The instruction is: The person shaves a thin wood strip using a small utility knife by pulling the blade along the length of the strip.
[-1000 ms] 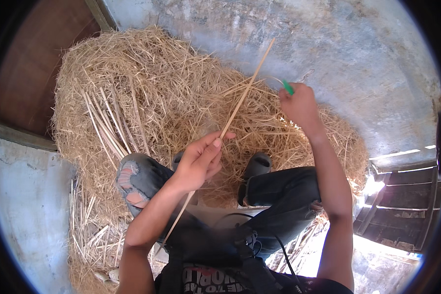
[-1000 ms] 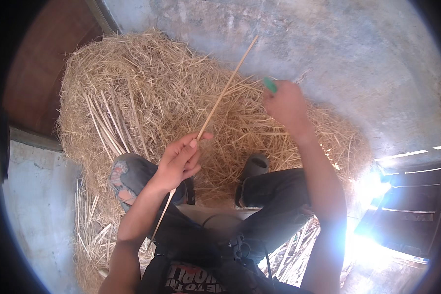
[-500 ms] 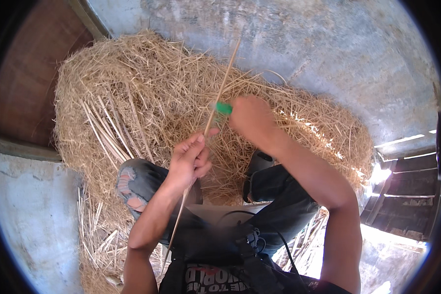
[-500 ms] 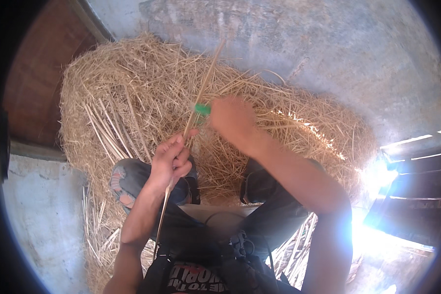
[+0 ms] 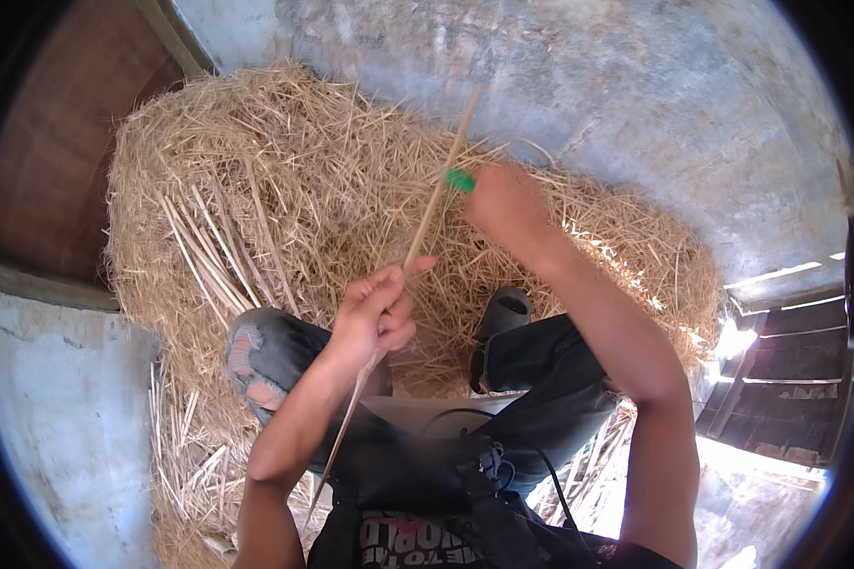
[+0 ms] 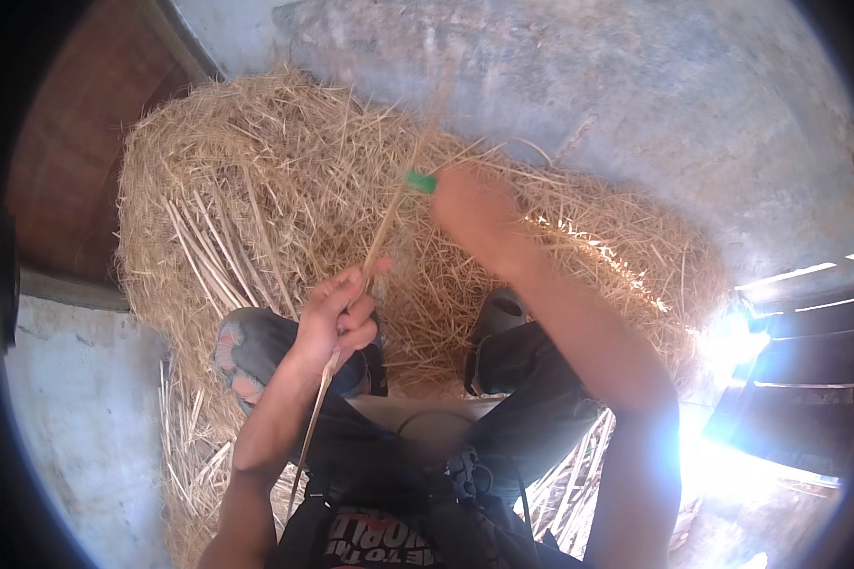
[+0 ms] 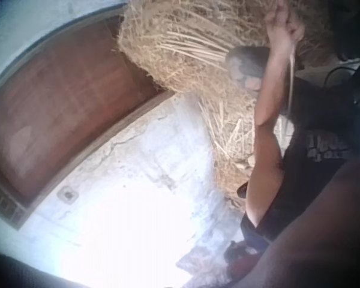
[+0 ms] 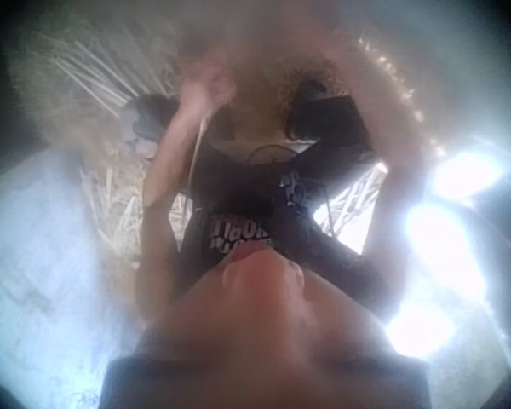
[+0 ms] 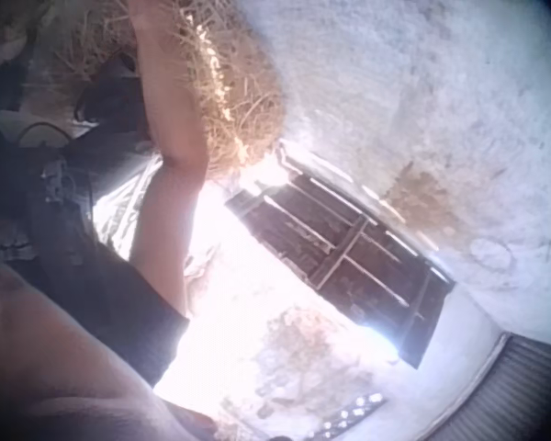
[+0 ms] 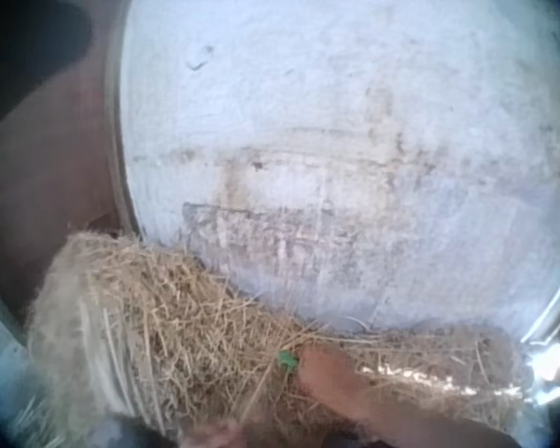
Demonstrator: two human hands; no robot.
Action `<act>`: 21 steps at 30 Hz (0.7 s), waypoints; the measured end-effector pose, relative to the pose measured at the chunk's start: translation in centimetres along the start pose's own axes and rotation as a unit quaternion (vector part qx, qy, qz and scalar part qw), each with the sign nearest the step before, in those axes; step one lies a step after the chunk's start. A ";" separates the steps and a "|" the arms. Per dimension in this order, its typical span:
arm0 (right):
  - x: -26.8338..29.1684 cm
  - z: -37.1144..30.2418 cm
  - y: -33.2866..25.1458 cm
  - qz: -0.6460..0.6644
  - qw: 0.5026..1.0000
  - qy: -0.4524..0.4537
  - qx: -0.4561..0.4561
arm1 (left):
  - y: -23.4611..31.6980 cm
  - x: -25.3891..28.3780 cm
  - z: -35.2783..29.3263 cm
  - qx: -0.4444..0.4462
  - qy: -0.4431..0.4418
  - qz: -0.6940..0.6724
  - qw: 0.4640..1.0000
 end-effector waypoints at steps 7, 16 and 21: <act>5.7 4.9 14.7 -0.061 0.979 0.091 -0.174 | -1.9 -2.8 -0.3 -0.008 -0.132 0.082 0.988; 7.4 2.3 15.9 -0.036 0.984 0.114 -0.129 | -1.6 -2.4 0.1 -0.017 -0.139 0.042 0.989; 6.0 -0.6 5.5 0.004 0.998 0.055 -0.033 | -1.6 -2.4 0.1 -0.009 -0.121 0.037 0.992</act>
Point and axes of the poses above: each hand's wrist, its own z-axis towards the middle knuckle, its own x-axis out of the back of the hand, y = z × x, the point moved 7 cm from there along z, towards the middle knuckle, and after that the axes turned 2 degrees about y, right-handed, at the moved point
